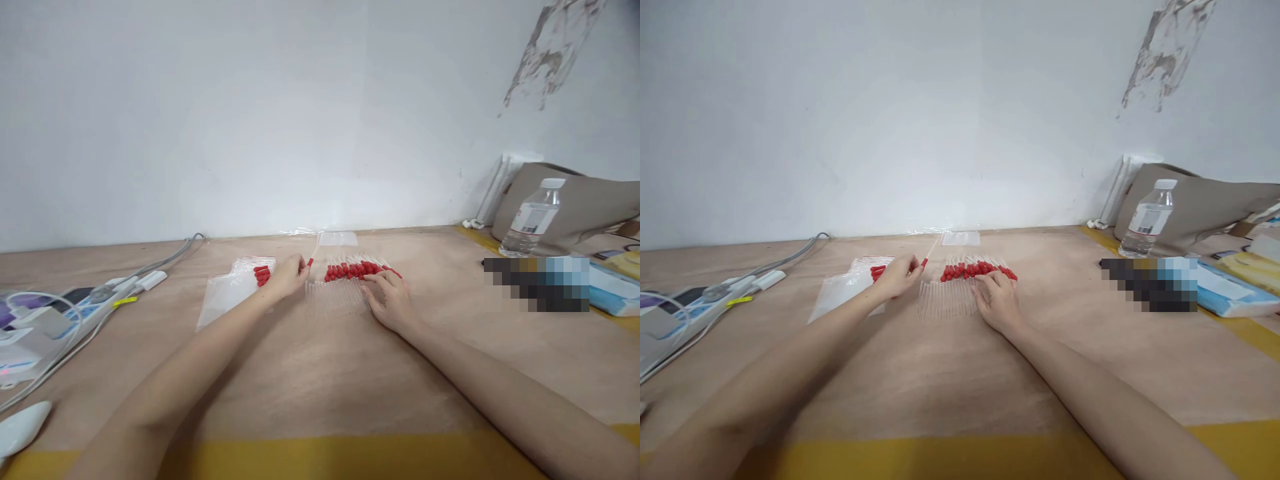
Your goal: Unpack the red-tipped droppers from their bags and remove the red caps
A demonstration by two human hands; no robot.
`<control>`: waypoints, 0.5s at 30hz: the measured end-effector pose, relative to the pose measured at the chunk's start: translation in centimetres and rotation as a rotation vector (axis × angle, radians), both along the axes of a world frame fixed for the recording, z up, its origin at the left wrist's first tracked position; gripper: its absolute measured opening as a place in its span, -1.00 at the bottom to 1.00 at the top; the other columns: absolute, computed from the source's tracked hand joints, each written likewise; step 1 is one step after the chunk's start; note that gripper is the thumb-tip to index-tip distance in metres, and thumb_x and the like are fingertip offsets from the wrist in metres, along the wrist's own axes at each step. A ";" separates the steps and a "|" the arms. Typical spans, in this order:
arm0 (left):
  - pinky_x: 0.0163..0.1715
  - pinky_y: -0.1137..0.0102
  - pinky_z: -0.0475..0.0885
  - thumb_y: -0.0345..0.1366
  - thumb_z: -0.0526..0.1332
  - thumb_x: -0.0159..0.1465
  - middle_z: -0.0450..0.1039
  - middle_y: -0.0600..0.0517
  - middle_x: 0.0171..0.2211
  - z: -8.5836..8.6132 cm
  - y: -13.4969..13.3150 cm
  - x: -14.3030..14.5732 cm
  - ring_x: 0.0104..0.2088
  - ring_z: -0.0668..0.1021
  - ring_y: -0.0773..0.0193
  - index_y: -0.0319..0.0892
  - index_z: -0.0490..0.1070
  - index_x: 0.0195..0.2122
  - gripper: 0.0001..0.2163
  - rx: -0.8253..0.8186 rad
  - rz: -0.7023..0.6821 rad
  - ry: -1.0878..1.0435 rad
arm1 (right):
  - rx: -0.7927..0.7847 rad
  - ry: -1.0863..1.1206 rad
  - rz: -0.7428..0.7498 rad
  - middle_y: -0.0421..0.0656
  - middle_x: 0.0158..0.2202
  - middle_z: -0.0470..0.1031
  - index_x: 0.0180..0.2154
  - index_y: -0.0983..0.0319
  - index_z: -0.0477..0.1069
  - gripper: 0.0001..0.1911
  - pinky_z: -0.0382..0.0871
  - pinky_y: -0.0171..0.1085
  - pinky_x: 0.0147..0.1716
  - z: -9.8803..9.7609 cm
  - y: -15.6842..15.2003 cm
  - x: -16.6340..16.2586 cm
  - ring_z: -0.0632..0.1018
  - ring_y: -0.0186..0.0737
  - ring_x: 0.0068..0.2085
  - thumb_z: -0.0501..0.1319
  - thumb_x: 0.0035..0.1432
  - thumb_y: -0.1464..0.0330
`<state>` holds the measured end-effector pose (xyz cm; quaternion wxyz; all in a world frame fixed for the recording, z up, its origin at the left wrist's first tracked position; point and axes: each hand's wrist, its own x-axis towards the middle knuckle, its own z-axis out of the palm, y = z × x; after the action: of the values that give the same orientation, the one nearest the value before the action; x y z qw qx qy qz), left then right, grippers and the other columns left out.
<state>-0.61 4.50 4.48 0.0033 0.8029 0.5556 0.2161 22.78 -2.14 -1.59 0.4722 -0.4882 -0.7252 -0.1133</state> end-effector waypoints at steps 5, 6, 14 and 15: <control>-0.42 0.42 0.29 -0.32 0.00 0.18 0.35 0.05 -0.47 -2.4 -4.3 -2.7 -0.42 0.42 0.29 -0.16 0.22 -0.42 -0.92 0.173 -0.275 -0.056 | 0.051 -0.035 0.087 0.01 -0.02 0.30 0.05 0.24 0.19 -0.51 0.24 -0.10 -0.10 0.2 -0.2 -0.4 0.33 -0.08 -0.01 0.11 0.07 0.23; -0.41 0.42 0.30 -0.32 0.01 0.18 0.34 0.05 -0.46 -3.1 -4.9 -3.0 -0.41 0.42 0.29 -0.16 0.21 -0.42 -0.93 0.213 -0.322 -0.072 | 0.067 -0.067 0.104 0.01 -0.01 0.29 0.06 0.24 0.17 -0.48 0.23 -0.09 -0.07 0.2 -0.3 -0.6 0.32 -0.07 0.00 0.12 0.07 0.22; -0.38 0.43 0.33 -0.35 0.05 0.19 0.36 0.02 -0.43 -5.6 -6.1 -2.8 -0.38 0.42 0.31 -0.17 0.20 -0.43 -0.93 0.350 -0.445 -0.086 | 0.103 -0.372 0.257 -0.09 -0.05 0.40 -0.05 0.17 0.32 -0.66 0.03 -0.02 0.06 0.3 -1.3 -2.0 0.34 -0.14 0.01 0.11 0.11 0.25; -0.37 0.43 0.34 -0.35 0.05 0.20 0.37 0.02 -0.43 -5.6 -6.2 -2.7 -0.38 0.42 0.31 -0.17 0.20 -0.44 -0.93 0.362 -0.457 -0.080 | 0.093 -0.385 0.252 -0.10 -0.07 0.41 -0.08 0.17 0.34 -0.69 0.02 0.00 0.06 0.3 -1.3 -2.3 0.34 -0.15 0.01 0.10 0.12 0.26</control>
<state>-3.30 -1.66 -1.16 -0.0696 0.8855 0.3123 0.3371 20.51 -3.48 -1.34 0.3576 -0.3411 -0.8510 -0.1778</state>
